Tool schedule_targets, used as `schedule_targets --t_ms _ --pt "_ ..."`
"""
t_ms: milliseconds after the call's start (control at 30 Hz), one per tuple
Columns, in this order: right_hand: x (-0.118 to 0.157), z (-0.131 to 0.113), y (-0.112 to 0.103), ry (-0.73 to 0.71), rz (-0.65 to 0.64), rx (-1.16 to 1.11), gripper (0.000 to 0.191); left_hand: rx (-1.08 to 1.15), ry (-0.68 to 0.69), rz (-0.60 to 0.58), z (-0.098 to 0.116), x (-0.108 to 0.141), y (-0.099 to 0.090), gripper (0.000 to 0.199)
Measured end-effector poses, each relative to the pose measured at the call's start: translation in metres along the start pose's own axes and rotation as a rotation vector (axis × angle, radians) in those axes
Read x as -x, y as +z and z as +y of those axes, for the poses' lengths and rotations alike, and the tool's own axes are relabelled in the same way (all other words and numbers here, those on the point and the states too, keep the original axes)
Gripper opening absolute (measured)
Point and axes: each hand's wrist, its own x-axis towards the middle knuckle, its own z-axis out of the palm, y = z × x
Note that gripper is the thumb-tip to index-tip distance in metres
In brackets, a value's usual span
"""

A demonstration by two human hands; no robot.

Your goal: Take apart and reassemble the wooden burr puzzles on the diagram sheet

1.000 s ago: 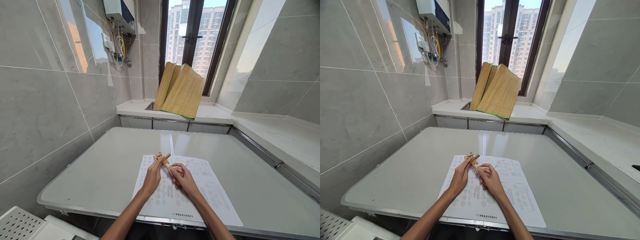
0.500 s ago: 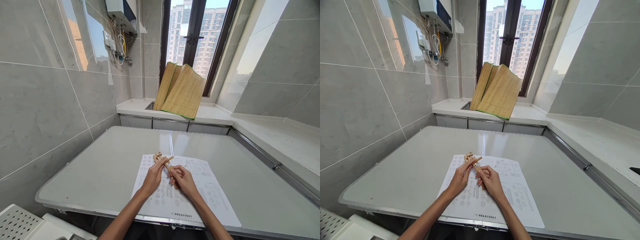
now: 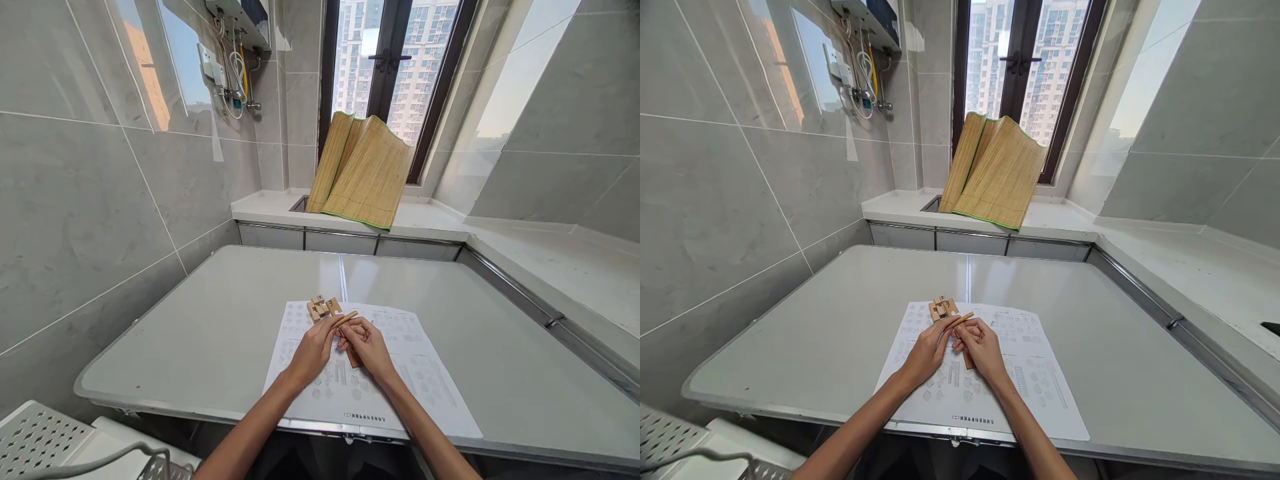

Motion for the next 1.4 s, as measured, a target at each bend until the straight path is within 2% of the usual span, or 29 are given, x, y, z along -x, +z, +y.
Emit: schedule_targets --t_ms 167,367,633,700,833,967,1067,1400 --pt "0.005 -0.001 0.001 -0.017 -0.019 0.022 0.040 -0.097 0.015 0.026 -0.008 0.002 0.002 0.041" --pt "0.006 0.001 0.001 -0.025 -0.024 0.044 0.039 -0.096 -0.005 0.033 -0.012 0.004 0.004 0.043" --pt "0.006 0.000 -0.001 -0.023 -0.003 0.028 0.038 -0.045 0.015 -0.004 0.000 0.003 0.000 0.042" --pt "0.005 -0.001 -0.002 -0.024 0.016 0.012 0.039 -0.007 -0.005 0.000 0.002 0.004 0.000 0.045" --pt "0.003 -0.001 -0.005 -0.027 0.051 -0.020 0.040 0.138 -0.127 0.098 0.001 0.003 0.003 0.060" --pt "0.002 -0.001 -0.006 -0.028 0.041 -0.028 0.041 0.395 -0.278 0.157 0.000 -0.005 0.002 0.043" --pt "0.003 0.000 -0.004 -0.030 0.021 -0.013 0.040 0.542 -0.317 0.160 -0.001 -0.011 0.000 0.038" --pt "0.006 0.002 -0.003 -0.073 -0.012 0.183 0.037 0.674 -0.399 0.150 -0.007 -0.013 -0.005 0.042"
